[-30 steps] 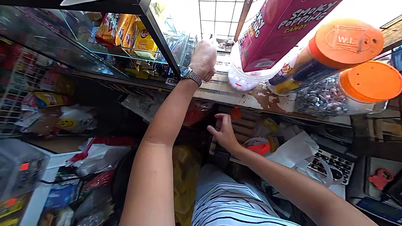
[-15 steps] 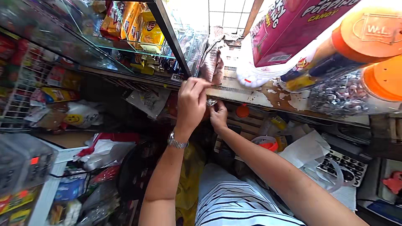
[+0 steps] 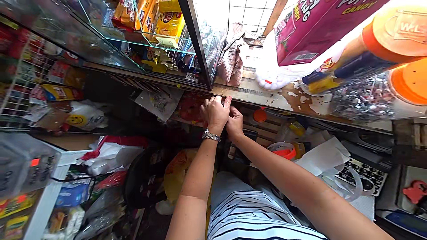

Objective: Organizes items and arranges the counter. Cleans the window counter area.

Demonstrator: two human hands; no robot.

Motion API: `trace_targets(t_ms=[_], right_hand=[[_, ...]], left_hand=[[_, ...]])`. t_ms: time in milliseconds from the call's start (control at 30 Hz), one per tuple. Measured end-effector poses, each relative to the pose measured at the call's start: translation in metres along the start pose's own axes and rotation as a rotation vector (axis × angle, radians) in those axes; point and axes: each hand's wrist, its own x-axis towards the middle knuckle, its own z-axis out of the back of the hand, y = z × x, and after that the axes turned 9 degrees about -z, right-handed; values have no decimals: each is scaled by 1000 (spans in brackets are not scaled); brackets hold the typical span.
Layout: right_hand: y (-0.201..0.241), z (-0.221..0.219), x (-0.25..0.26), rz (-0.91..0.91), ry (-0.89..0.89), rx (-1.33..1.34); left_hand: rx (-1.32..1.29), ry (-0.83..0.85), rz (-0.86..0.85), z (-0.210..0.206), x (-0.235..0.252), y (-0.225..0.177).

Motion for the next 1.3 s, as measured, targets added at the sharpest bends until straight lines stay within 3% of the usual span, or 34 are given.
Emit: trace_targets(t_ms=[167,367,500,800,1000,1133,1233,1300], right_hand=[[-1,-2,-12,15,44,3],[-4,6,-11,-11,81,-18],[-15,10,-14,-52,86,-48],[-13,16,-77,69,375,-143],[-1,4,-124,27,570,-81],[18,33,-153,83,660,-98],[47,79,-175,175,712,-70],[67,117,-190,333,709,-147]], left_hand=[[1,-36,-78,-3,0,5],[-380,-197,-245,-29,-5,32],[-443,-207,-154,-32,-18,38],[-491,-421,42,20,-106,31],[-401,-580,-39,61,-151,40],[-459,-430,-110,93,-181,12],[-525,-355,-304,103,-191,-32],[-611,-316,-465,104,-193,-70]])
